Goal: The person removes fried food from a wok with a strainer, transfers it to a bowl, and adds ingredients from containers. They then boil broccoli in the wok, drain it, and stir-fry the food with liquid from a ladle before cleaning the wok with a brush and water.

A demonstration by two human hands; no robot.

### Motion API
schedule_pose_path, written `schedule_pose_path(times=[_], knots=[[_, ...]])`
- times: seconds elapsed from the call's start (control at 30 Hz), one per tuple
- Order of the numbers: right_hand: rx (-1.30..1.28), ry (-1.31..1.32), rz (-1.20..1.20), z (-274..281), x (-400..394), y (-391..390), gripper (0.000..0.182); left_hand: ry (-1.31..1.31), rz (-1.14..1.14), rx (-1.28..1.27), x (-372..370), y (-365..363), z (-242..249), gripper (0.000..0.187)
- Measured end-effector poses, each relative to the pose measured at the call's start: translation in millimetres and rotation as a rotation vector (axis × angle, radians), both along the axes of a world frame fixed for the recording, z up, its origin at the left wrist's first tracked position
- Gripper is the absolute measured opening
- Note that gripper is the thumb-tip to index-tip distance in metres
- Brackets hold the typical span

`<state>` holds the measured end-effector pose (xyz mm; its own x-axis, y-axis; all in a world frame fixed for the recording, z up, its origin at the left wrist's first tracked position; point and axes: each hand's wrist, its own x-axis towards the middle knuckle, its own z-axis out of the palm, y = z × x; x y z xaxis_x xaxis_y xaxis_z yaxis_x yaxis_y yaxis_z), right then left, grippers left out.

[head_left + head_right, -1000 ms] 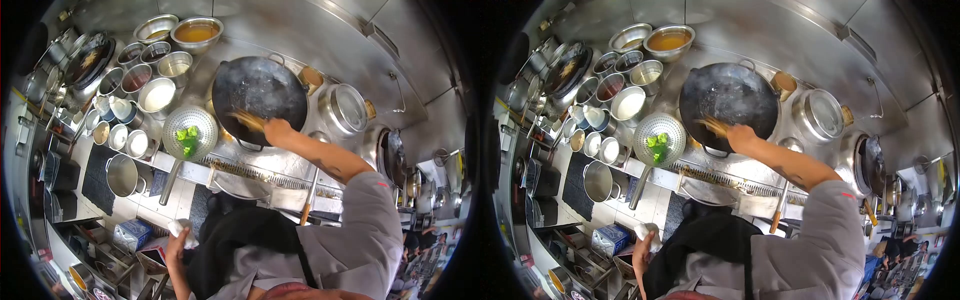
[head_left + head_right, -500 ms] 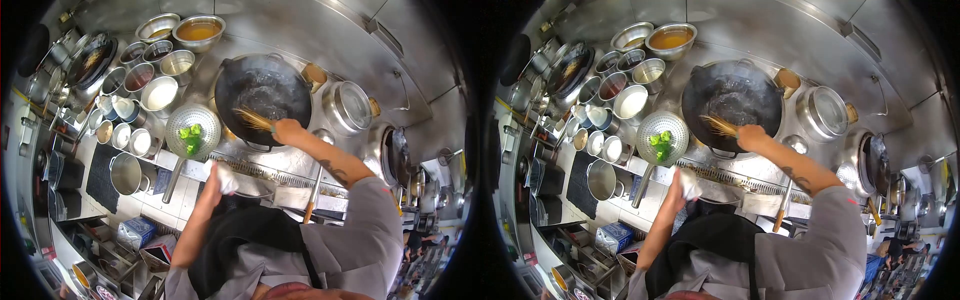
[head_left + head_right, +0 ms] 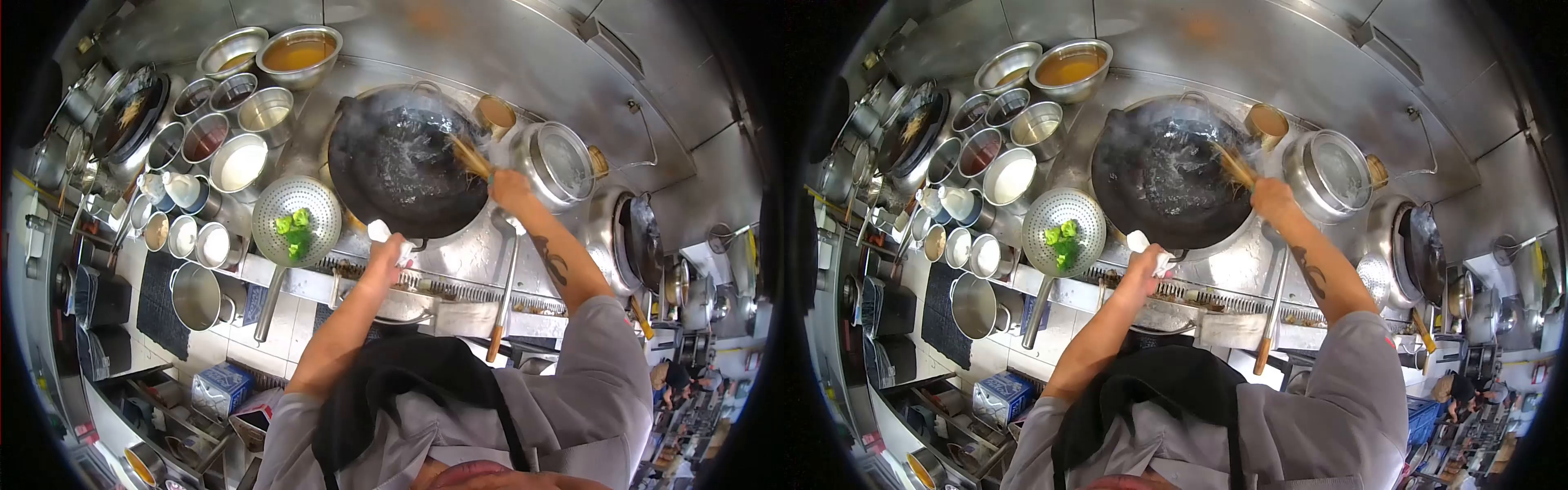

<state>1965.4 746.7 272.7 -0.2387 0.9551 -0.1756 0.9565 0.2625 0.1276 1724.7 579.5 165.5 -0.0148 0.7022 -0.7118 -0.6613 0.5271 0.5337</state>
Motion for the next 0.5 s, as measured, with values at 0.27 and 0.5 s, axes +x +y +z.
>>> schedule_pose_path(times=[0.27, 0.5], knots=[[0.179, 0.238, 0.055, -63.3, -90.9, 75.8, 0.026, 0.016, -0.15, -0.007, -22.6, 4.5, -8.8, 0.017], [0.038, 0.21, 0.424, -61.0, -136.7, -34.0, 0.031, 0.028, -0.154, -0.009, -24.0, 4.5, -0.4, 0.016]])
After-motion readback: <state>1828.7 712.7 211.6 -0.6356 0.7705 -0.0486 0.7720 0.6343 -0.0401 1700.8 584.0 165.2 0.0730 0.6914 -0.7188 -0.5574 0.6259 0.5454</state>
